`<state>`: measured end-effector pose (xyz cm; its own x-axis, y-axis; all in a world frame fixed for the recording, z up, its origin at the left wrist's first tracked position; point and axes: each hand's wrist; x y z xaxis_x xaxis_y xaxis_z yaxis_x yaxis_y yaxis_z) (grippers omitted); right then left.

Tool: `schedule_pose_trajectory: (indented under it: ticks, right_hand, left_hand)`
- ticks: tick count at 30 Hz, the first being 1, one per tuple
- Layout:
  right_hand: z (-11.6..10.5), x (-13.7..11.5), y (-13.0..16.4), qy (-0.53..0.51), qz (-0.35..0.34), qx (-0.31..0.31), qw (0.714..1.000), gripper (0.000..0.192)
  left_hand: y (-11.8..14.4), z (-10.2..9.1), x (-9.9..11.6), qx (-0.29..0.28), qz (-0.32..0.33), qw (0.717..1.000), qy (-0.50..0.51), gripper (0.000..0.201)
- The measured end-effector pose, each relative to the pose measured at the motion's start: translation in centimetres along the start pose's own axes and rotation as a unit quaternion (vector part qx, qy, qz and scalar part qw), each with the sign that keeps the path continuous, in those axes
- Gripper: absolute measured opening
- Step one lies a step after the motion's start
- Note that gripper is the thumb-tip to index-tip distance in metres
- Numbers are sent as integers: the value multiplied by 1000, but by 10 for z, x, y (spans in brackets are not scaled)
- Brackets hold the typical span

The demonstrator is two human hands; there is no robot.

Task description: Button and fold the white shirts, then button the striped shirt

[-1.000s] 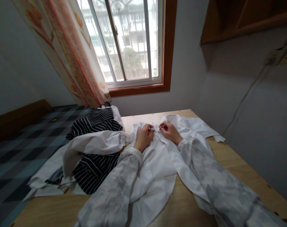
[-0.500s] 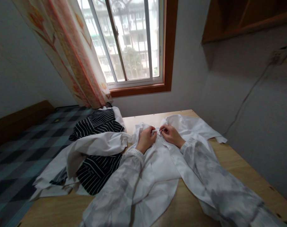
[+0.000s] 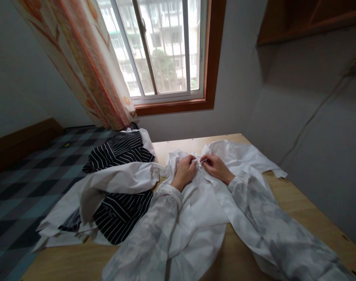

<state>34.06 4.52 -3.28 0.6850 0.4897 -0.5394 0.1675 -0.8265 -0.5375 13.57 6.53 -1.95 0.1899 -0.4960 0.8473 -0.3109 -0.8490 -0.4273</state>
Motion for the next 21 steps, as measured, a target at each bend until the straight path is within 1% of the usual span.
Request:
schedule_pose_trajectory:
  ticks: [3,8,13,17,21]
  right_hand:
    - [-1,-1,2,2,5,-5,1000,15]
    - [-2,-4,1,8,12,-12,1000,14]
    - [-1,-5,0,10,7,-6,1000,14]
    - [3,-4,-1,31,9,-10,999,15]
    - [4,-7,-2,56,17,-1,998,13]
  left_hand:
    - [1,2,0,5,-9,1000,13,21]
    - [2,4,-2,5,-20,999,28,17]
    - [2,4,-3,1,-22,999,39,13]
    - [3,4,-5,-7,-22,999,41,12]
    - [2,3,-8,-12,-15,999,45,12]
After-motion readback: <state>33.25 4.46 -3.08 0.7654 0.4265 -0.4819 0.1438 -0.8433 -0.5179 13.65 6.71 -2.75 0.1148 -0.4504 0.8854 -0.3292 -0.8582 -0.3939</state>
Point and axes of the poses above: each hand's wrist, its own y-axis away from the middle knuckle, its own z-axis out of the palm, x = y × z, and after that the axes turned 14 degrees about y, right-handed
